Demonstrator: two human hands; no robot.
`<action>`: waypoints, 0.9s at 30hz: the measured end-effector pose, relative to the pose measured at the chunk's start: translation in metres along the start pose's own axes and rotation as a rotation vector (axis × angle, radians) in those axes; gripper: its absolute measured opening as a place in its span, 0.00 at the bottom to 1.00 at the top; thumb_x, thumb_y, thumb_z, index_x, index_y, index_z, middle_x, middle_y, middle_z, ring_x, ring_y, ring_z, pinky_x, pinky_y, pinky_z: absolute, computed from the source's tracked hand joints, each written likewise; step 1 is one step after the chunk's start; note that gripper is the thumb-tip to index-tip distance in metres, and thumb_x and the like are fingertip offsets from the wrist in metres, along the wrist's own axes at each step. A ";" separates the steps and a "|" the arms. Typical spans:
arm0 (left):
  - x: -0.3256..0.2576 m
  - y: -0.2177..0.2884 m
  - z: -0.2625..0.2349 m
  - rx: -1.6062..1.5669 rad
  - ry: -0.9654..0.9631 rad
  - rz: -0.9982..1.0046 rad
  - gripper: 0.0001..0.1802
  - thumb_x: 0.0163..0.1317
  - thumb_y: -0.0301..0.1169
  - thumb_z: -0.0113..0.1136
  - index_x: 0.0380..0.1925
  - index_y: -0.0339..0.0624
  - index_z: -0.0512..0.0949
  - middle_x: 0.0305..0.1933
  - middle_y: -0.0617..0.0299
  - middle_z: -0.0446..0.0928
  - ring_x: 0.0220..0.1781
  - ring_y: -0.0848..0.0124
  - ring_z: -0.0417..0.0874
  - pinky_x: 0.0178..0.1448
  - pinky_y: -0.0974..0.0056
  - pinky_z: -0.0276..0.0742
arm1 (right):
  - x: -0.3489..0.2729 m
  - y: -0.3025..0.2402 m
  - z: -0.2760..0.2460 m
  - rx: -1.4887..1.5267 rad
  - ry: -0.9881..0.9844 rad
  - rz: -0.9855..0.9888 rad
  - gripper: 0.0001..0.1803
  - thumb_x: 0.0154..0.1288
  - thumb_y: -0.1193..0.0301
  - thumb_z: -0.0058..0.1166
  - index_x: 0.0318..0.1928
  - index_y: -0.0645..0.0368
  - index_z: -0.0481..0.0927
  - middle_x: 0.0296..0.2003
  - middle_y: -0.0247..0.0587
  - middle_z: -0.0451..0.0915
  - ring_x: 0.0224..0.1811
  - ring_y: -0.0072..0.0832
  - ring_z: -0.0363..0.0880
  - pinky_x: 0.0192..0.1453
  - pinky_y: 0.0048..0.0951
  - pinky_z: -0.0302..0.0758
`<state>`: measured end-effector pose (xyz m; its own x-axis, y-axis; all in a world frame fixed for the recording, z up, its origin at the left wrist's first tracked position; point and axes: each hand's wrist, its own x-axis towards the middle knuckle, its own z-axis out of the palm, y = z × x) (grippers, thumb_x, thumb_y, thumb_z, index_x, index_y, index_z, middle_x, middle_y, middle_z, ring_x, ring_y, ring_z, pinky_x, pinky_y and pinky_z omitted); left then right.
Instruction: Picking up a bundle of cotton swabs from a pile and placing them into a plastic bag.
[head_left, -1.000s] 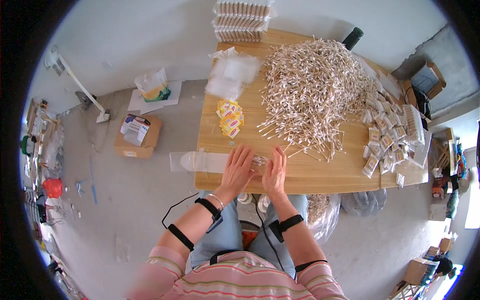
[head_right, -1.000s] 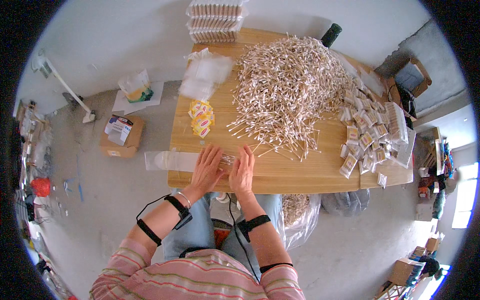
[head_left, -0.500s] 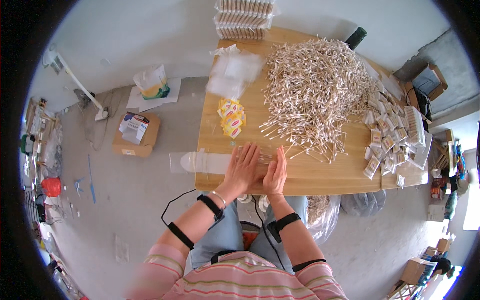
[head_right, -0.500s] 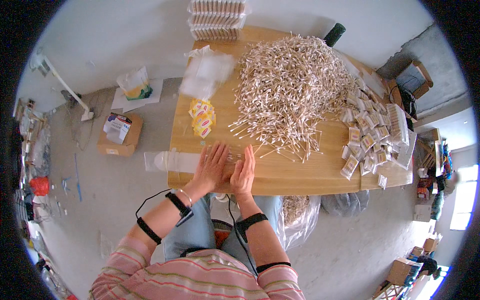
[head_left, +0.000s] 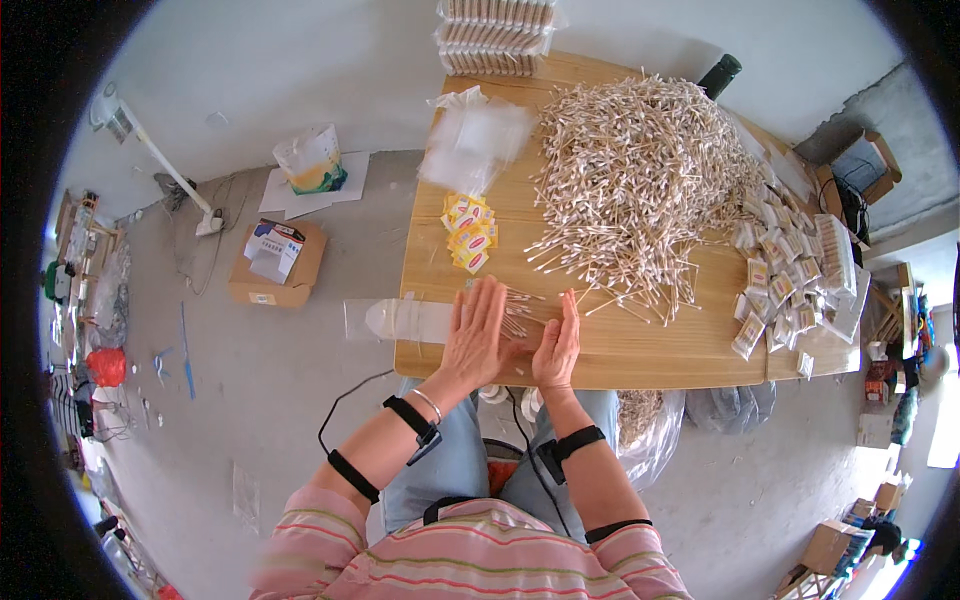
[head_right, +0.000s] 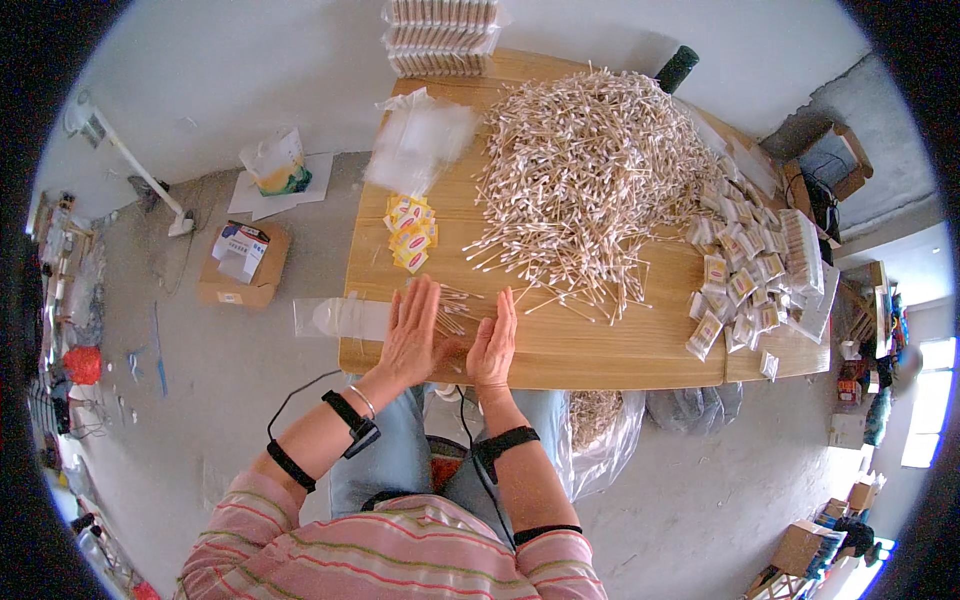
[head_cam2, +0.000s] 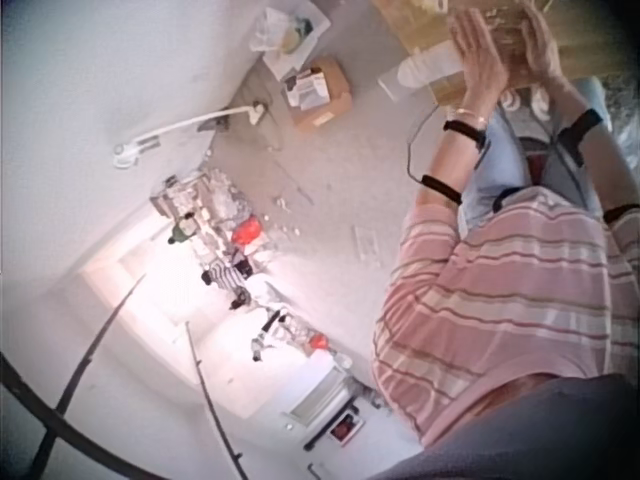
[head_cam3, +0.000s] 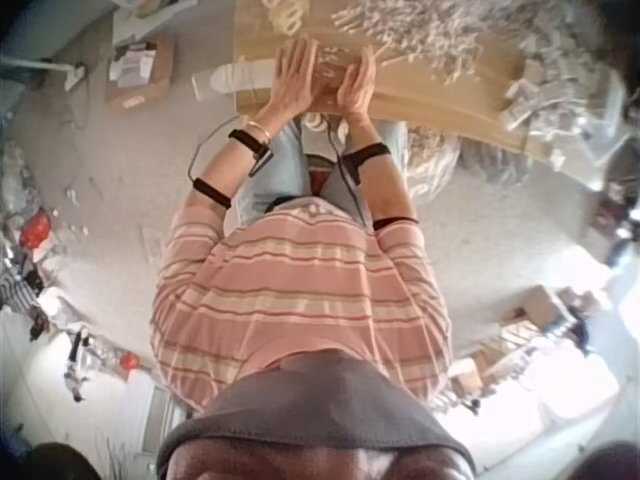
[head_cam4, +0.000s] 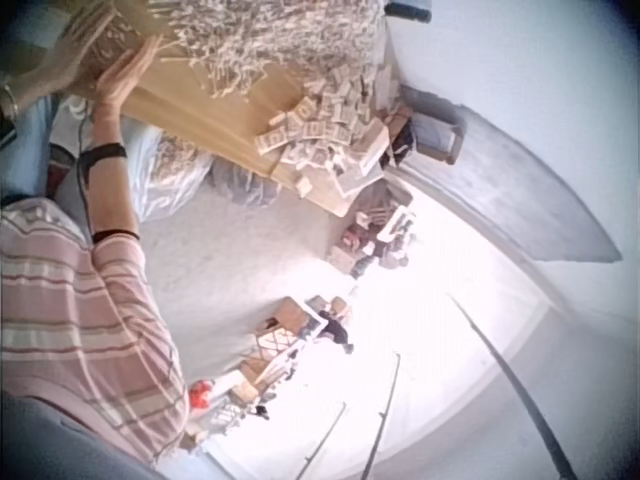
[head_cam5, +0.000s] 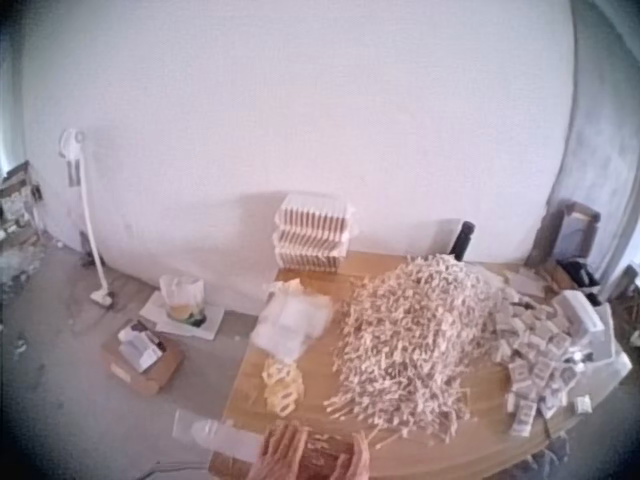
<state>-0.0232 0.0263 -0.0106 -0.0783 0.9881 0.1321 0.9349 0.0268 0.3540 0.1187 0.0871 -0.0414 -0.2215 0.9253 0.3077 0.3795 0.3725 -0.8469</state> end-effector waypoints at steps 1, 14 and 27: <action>-0.004 -0.005 0.001 -0.113 0.055 -0.075 0.50 0.57 0.46 0.62 0.72 0.35 0.48 0.76 0.43 0.48 0.79 0.52 0.45 0.79 0.47 0.40 | 0.000 -0.002 0.000 0.030 -0.011 0.016 0.27 0.71 0.72 0.40 0.67 0.69 0.58 0.69 0.62 0.56 0.72 0.55 0.54 0.75 0.47 0.54; 0.001 -0.010 0.004 -0.017 0.027 -0.155 0.37 0.66 0.44 0.54 0.70 0.40 0.55 0.76 0.50 0.51 0.78 0.57 0.49 0.79 0.52 0.41 | -0.011 -0.033 -0.020 -0.356 -0.387 -0.196 0.44 0.54 0.59 0.63 0.67 0.66 0.59 0.70 0.57 0.51 0.73 0.57 0.48 0.75 0.53 0.49; -0.003 -0.027 0.012 -0.606 0.450 -0.284 0.22 0.72 0.29 0.42 0.65 0.37 0.61 0.67 0.44 0.65 0.69 0.47 0.65 0.69 0.52 0.65 | 0.010 -0.033 0.007 -0.598 -0.346 -0.220 0.39 0.59 0.63 0.58 0.68 0.66 0.58 0.70 0.55 0.53 0.75 0.53 0.46 0.76 0.51 0.47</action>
<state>-0.0442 0.0241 -0.0321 -0.5375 0.7967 0.2763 0.5183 0.0537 0.8535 0.0978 0.0836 -0.0134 -0.5837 0.7857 0.2050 0.6975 0.6144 -0.3689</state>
